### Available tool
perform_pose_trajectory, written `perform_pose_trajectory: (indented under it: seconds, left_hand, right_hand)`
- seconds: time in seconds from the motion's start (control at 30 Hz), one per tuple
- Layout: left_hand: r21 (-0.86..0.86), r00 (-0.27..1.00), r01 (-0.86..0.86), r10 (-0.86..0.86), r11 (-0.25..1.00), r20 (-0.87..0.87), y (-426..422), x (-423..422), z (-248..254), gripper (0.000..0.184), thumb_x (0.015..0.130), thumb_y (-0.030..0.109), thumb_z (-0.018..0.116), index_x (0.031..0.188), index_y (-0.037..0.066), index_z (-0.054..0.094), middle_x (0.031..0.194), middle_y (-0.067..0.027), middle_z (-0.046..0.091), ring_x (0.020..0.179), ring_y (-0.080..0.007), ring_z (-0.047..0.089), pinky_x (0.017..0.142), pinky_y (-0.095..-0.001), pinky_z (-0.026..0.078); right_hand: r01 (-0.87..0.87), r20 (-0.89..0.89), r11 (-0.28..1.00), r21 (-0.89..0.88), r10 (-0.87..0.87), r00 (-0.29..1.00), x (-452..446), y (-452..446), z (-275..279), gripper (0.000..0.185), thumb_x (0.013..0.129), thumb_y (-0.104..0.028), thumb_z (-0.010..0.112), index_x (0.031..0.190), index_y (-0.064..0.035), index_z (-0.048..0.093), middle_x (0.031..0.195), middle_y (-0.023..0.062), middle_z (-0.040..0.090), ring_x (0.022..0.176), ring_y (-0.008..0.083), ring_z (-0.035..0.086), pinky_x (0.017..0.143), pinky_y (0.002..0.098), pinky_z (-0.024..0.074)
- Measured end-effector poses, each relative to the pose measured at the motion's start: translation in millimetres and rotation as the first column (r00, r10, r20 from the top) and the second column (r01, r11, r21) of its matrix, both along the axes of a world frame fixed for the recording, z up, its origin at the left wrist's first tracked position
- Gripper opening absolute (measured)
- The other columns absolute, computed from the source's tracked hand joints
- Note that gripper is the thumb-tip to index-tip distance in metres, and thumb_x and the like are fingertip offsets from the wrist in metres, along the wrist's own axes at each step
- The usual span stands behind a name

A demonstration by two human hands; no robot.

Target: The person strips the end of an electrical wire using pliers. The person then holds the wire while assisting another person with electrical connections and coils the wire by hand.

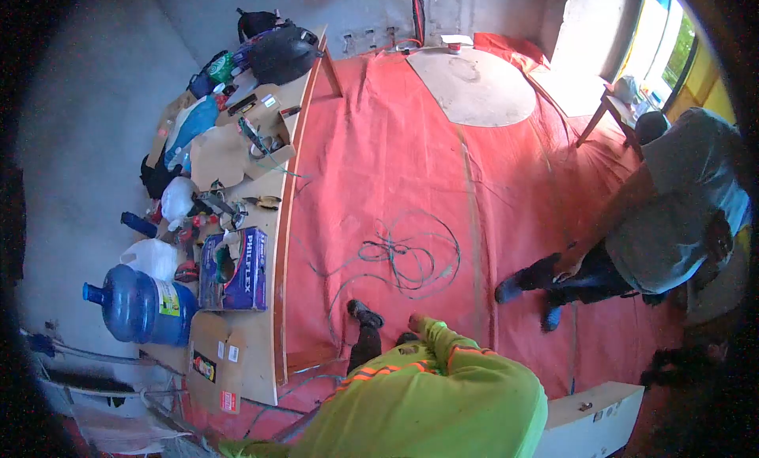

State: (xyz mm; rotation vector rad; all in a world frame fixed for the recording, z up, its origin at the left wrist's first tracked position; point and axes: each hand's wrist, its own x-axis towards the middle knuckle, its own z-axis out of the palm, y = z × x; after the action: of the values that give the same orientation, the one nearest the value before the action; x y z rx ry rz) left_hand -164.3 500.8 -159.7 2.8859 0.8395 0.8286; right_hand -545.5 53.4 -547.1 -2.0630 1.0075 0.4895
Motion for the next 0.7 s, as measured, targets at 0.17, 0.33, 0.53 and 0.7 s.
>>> perform_pose_trajectory:
  seconds: [0.17,0.33,0.53,0.7]
  left_hand:
    - [-0.003,0.999,-0.043,0.043,0.999,-0.005,20,-6,9,0.043,0.084,0.037,0.050,0.104,0.003,0.065,0.110,-0.0182,0.063,0.100,-0.0311,0.062,0.084,-0.0444,0.050]
    - [-0.026,0.982,-0.167,0.164,0.986,-0.089,79,-5,24,0.045,0.084,0.042,0.051,0.103,0.004,0.066,0.108,-0.0174,0.064,0.098,-0.0306,0.064,0.082,-0.0444,0.051]
    - [-0.045,0.942,-0.305,0.295,0.951,-0.157,134,8,13,0.047,0.084,0.048,0.053,0.099,0.007,0.067,0.102,-0.0152,0.066,0.091,-0.0293,0.066,0.076,-0.0448,0.053]
    - [0.063,0.965,-0.261,0.263,0.963,-0.023,134,4,9,0.037,0.085,0.048,0.054,0.093,0.013,0.065,0.090,-0.0103,0.066,0.082,-0.0280,0.065,0.070,-0.0436,0.053]
  right_hand:
    - [-0.525,0.019,0.755,-0.392,0.577,0.816,5,-18,19,0.022,0.069,-0.024,0.059,0.078,-0.0059,0.067,0.080,0.0162,0.065,0.078,0.0303,0.064,0.073,0.0418,0.0510]
    - [-0.486,0.061,0.571,-0.662,0.687,0.724,-7,-25,-30,0.017,0.078,-0.024,0.054,0.076,-0.0113,0.065,0.077,0.0108,0.065,0.074,0.0284,0.063,0.071,0.0450,0.0490]
    - [0.089,0.109,0.994,0.070,-0.096,0.989,-25,-40,44,0.024,0.079,-0.029,0.058,0.087,-0.0081,0.067,0.078,0.0129,0.067,0.071,0.0261,0.066,0.067,0.0404,0.0517]
    - [0.230,0.023,0.968,0.098,-0.233,0.972,-48,-43,63,0.028,0.080,-0.031,0.061,0.092,-0.0069,0.068,0.077,0.0129,0.068,0.068,0.0241,0.067,0.063,0.0379,0.0529]
